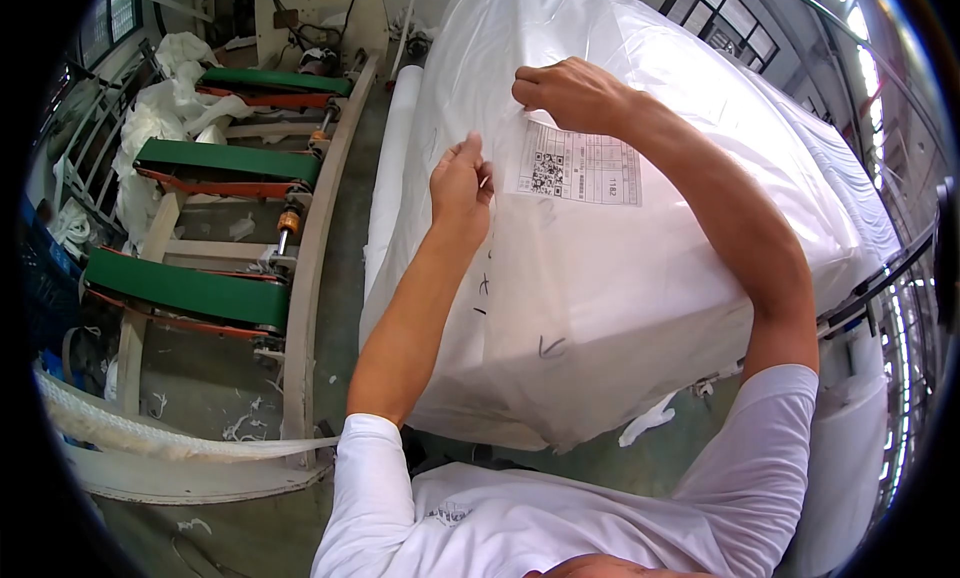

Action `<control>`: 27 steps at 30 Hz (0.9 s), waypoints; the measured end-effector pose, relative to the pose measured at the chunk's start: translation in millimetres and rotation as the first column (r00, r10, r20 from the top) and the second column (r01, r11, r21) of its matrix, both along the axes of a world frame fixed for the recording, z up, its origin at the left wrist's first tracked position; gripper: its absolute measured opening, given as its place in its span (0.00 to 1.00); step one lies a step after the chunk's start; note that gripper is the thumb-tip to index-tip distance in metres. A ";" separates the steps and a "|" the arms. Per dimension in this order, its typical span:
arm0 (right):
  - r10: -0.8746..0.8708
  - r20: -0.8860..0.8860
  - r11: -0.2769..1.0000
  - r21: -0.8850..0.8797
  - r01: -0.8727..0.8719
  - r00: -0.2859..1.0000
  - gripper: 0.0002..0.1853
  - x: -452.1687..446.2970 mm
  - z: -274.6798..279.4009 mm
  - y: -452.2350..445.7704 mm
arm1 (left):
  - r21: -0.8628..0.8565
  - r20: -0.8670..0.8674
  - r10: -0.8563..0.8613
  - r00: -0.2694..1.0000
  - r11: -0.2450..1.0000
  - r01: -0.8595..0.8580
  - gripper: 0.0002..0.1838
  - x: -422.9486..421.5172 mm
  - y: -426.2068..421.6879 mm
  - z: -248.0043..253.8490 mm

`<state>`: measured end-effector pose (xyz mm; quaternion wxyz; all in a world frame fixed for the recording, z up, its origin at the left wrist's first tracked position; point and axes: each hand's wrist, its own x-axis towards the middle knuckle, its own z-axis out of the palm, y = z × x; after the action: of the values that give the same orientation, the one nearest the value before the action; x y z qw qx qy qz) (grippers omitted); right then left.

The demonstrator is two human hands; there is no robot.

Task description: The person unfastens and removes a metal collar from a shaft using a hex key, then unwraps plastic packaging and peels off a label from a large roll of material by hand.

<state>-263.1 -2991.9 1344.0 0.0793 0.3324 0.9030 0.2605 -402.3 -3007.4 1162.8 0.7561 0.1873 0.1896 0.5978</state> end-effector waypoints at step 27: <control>-0.128 -0.308 0.941 -0.338 0.017 0.943 0.05 -0.1 7.3 3.1 | 0.163 -0.215 -0.285 0.934 0.932 0.322 0.18 -3.6 4.2 48.5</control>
<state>-263.2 -2988.8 1351.3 -0.0065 0.3862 0.9213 0.0438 -405.9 -3003.3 1211.3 0.7962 0.3435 0.1690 0.4685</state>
